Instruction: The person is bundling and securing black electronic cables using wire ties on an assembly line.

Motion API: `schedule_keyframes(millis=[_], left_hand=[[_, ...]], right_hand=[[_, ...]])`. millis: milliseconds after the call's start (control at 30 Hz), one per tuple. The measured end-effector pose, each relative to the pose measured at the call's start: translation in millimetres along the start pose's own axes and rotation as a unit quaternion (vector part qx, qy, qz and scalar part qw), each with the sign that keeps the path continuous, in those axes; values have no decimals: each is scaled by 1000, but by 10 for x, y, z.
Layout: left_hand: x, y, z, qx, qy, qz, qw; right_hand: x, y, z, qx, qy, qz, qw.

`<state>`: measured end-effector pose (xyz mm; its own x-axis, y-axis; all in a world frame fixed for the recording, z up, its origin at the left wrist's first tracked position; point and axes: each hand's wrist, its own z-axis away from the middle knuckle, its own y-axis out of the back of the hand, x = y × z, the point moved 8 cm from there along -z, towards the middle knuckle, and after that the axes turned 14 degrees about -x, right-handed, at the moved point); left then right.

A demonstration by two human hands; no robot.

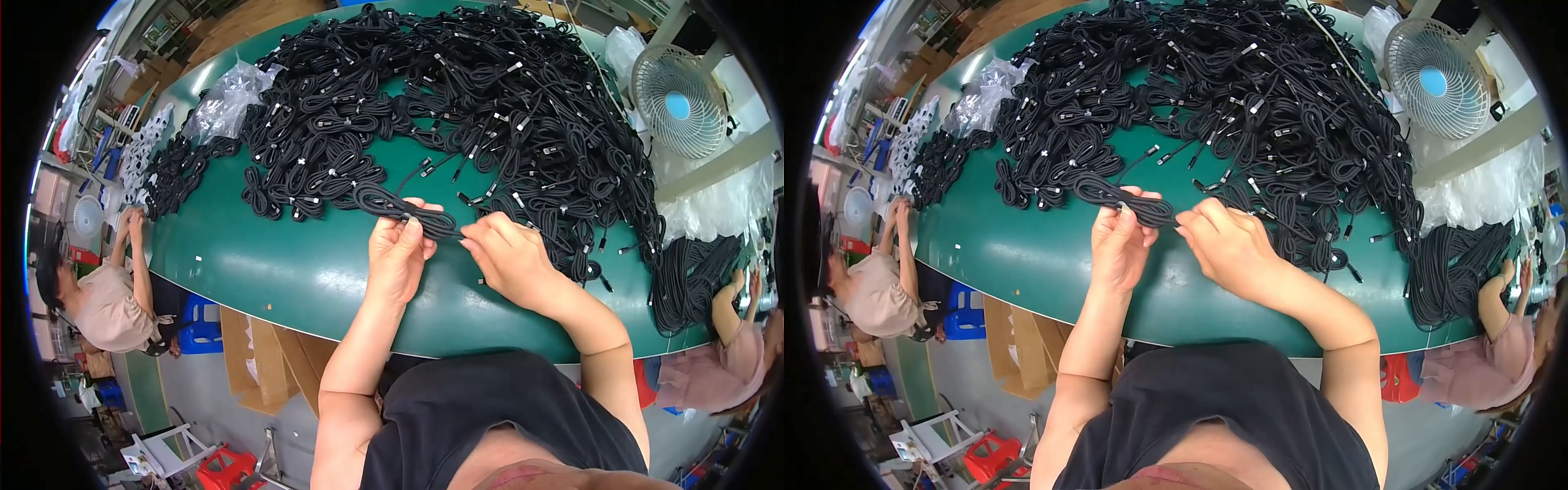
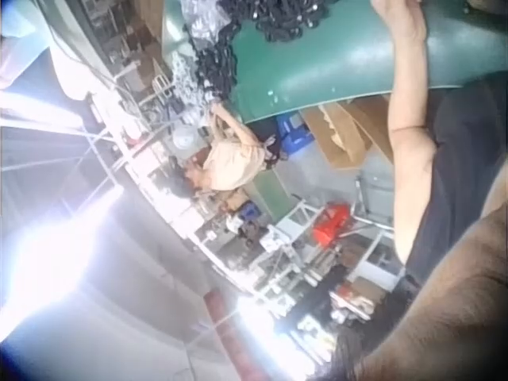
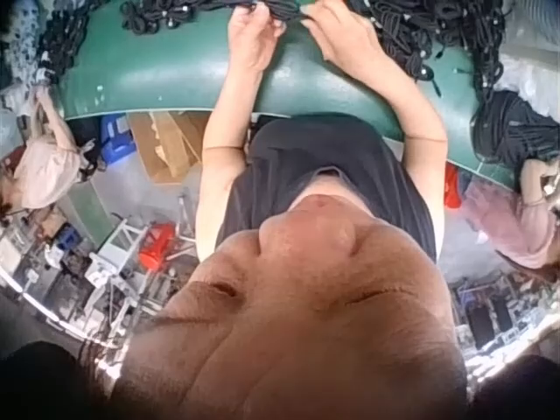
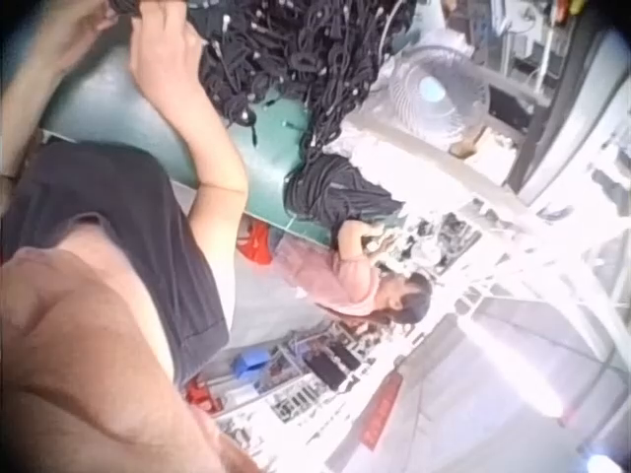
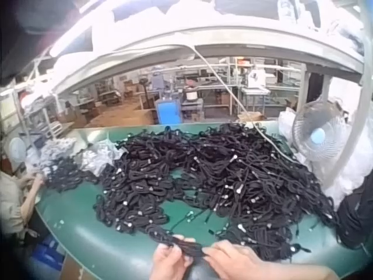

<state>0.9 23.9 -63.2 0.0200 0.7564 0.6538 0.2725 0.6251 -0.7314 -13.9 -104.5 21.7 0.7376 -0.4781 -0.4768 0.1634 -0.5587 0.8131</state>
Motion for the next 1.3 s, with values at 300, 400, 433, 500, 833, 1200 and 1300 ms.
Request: schedule_keyframes(millis=[300, 400, 433, 500, 833, 1200, 1300], left_hand=[[-97, -140, 61, -25, 66, -123, 990], [-170, -151, 101, -39, 84, -159, 983], [-214, -161, 119, -49, 103, -164, 980], [-244, -172, 129, -59, 121, -172, 976], [-275, -138, 112, -20, 118, -127, 985], [-271, -190, 87, -36, 107, -88, 990], [-358, -272, 98, -46, 129, -98, 986]], right_hand=[[-205, 85, 69, 30, 47, 23, 998], [-225, 114, 89, 38, 36, 49, 997], [-216, 97, 91, 40, 33, 50, 997], [-185, 10, 69, 18, 36, 56, 998], [-118, 4, 96, -4, -17, 21, 1000], [-171, 48, 71, -11, -3, -39, 999], [-139, 24, 77, 1, 2, -38, 999]])
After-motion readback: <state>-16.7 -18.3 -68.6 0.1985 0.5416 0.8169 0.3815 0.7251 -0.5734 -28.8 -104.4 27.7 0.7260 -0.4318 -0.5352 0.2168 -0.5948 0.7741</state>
